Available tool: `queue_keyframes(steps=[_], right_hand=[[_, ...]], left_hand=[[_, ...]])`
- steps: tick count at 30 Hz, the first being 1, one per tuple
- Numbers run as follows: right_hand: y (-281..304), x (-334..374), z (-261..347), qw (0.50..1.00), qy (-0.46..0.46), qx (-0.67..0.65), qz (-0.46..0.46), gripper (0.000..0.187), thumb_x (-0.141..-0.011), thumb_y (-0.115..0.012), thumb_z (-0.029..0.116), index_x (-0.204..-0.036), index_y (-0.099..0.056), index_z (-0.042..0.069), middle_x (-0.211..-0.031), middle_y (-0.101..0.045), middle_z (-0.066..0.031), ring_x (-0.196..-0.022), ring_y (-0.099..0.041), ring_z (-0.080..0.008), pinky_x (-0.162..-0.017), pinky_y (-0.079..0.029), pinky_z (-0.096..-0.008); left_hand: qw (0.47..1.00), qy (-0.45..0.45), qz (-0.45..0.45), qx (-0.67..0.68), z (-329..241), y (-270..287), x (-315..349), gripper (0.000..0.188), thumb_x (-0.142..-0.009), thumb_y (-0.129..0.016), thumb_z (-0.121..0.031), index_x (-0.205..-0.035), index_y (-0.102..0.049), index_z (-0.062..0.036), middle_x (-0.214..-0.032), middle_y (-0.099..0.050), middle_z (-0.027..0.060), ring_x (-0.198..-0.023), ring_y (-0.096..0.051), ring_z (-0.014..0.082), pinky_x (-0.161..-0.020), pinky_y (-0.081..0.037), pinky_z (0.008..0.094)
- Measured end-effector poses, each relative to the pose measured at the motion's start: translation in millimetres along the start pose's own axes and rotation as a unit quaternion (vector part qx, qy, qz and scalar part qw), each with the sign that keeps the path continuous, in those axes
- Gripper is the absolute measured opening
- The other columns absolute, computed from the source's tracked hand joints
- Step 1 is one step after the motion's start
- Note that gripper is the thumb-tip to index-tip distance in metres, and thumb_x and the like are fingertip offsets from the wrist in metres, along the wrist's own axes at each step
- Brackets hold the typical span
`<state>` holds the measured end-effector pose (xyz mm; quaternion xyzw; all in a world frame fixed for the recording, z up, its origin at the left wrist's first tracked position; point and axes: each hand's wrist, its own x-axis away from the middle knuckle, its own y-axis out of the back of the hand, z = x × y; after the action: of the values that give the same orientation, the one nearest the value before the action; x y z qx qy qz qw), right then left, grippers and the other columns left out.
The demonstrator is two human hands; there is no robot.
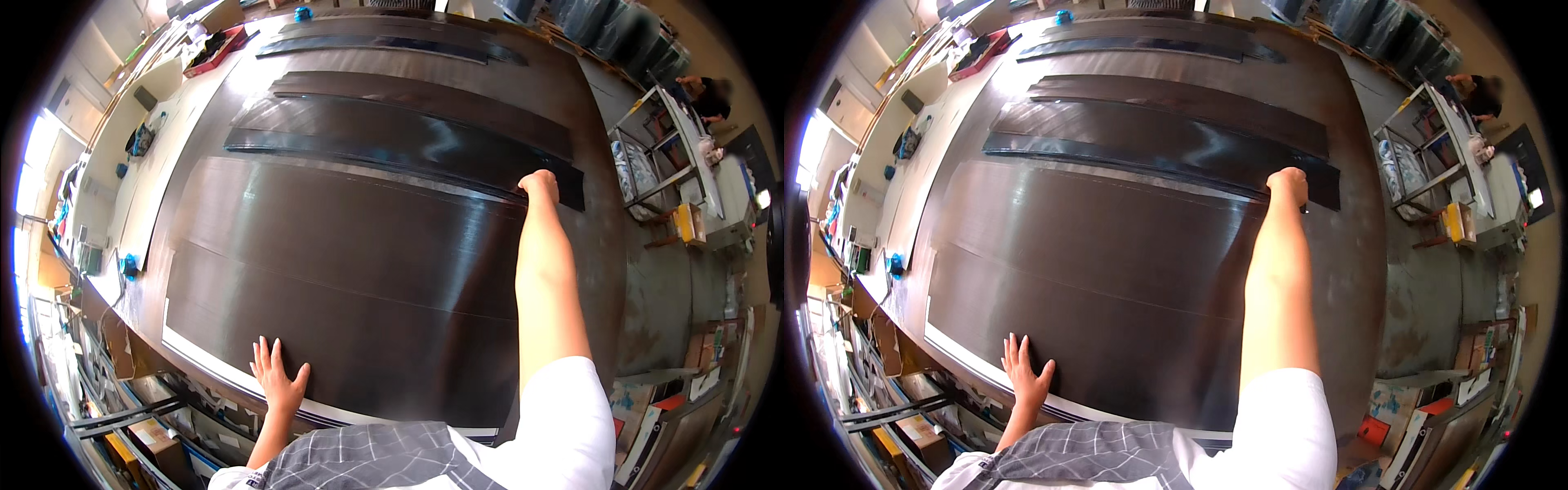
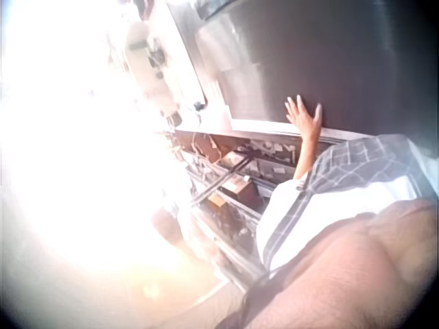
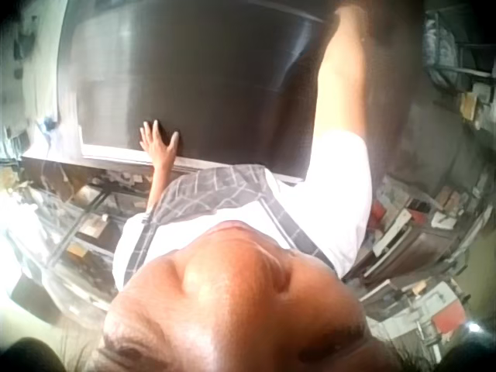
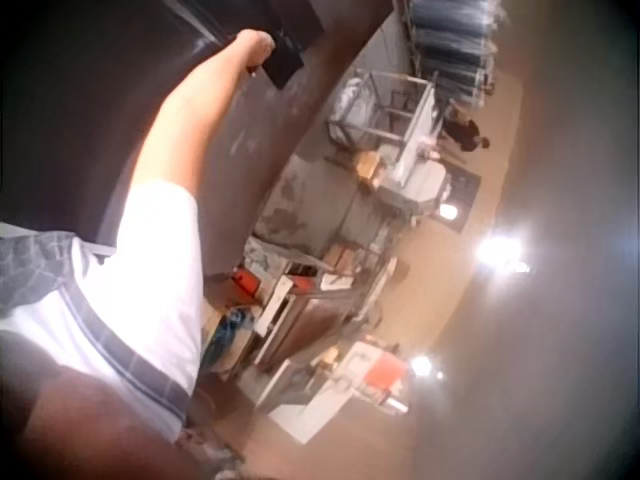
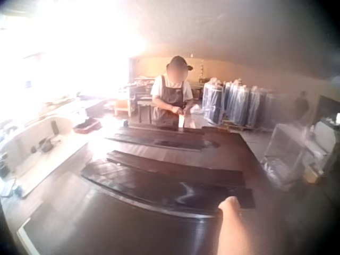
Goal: The person repeatedly picks up white rectangular sheets from a stack on a dark table, aligns them, and places them back down. The person then carries a stack of these sheets to a machine, places them on the machine's platform, and operates the machine's control panel.
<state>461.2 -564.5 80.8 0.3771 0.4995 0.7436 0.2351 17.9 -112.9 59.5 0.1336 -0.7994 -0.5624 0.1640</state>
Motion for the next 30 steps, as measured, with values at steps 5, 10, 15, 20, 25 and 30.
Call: queue_keyframes(steps=[5, 10, 15, 20, 25, 30], right_hand=[[7, 10, 9, 0.997, -0.003, 0.008, 0.076, 0.035, -0.072, -0.077, 0.026, -0.103, -0.071, 0.01, -0.116, -0.066, -0.0081, -0.108, -0.063, -0.0245, -0.091, -0.051, -0.039], [-18, -15, -16, 0.965, 0.199, -0.168, -0.038, 0.038, -0.079, -0.068, 0.022, -0.113, -0.066, 0.005, -0.105, -0.069, -0.0159, -0.089, -0.069, -0.0278, -0.073, -0.055, -0.0388], [-3, 177, -74, 0.7, 0.381, -0.543, 0.265, 0.022, -0.094, -0.055, 0.019, -0.103, -0.062, 0.0, -0.089, -0.069, -0.0108, -0.075, -0.068, -0.0174, -0.063, -0.055, -0.0273], [4, 286, -195, 0.589, 0.502, -0.433, 0.463, 0.027, -0.081, -0.071, 0.022, -0.094, -0.07, -0.002, -0.116, -0.064, -0.0131, -0.086, -0.062, -0.0124, -0.071, -0.049, -0.0242], [2, 314, -302, 0.779, 0.373, -0.309, 0.398, 0.05, -0.072, -0.057, -0.007, -0.121, -0.055, -0.001, -0.122, -0.058, -0.0126, -0.104, -0.06, -0.0192, -0.088, -0.048, -0.0292], [21, 304, -372, 0.857, 0.298, -0.233, 0.35, 0.045, -0.066, -0.057, -0.007, -0.111, -0.057, -0.007, -0.097, -0.065, -0.0086, -0.089, -0.062, -0.0147, -0.079, -0.048, -0.0265]], left_hand=[[0.999, 0.015, -0.012, 0.033, 4, 1, 21, 0.07, -0.072, -0.073, -0.029, -0.132, -0.047, -0.0062, -0.15, -0.025, 0.0184, -0.141, -0.017, 0.0384, -0.111, -0.013, 0.057], [0.994, -0.034, -0.044, 0.096, -3, -2, 20, 0.059, -0.075, -0.071, -0.022, -0.127, -0.05, -0.0052, -0.147, -0.032, 0.0174, -0.139, -0.023, 0.0377, -0.111, -0.019, 0.0525], [0.937, -0.056, -0.043, 0.341, -37, -8, -24, 0.044, -0.084, -0.064, -0.014, -0.125, -0.053, -0.0045, -0.138, -0.046, 0.0143, -0.132, -0.038, 0.03, -0.108, -0.03, 0.0427], [0.624, 0.068, 0.165, 0.761, -92, -14, -91, 0.06, -0.095, -0.047, -0.051, -0.131, -0.048, -0.0028, -0.135, -0.049, 0.0132, -0.126, -0.046, 0.0244, -0.104, -0.036, 0.0383], [0.429, 0.091, 0.261, 0.86, -114, -39, -117, 0.069, -0.091, -0.047, -0.06, -0.133, -0.045, -0.0047, -0.129, -0.054, 0.0129, -0.119, -0.051, 0.026, -0.099, -0.042, 0.0422], [0.516, 0.122, 0.247, 0.811, -135, -51, -86, 0.028, -0.079, -0.065, -0.008, -0.107, -0.058, -0.0069, -0.101, -0.066, 0.0071, -0.094, -0.064, 0.0239, -0.087, -0.051, 0.0439]])
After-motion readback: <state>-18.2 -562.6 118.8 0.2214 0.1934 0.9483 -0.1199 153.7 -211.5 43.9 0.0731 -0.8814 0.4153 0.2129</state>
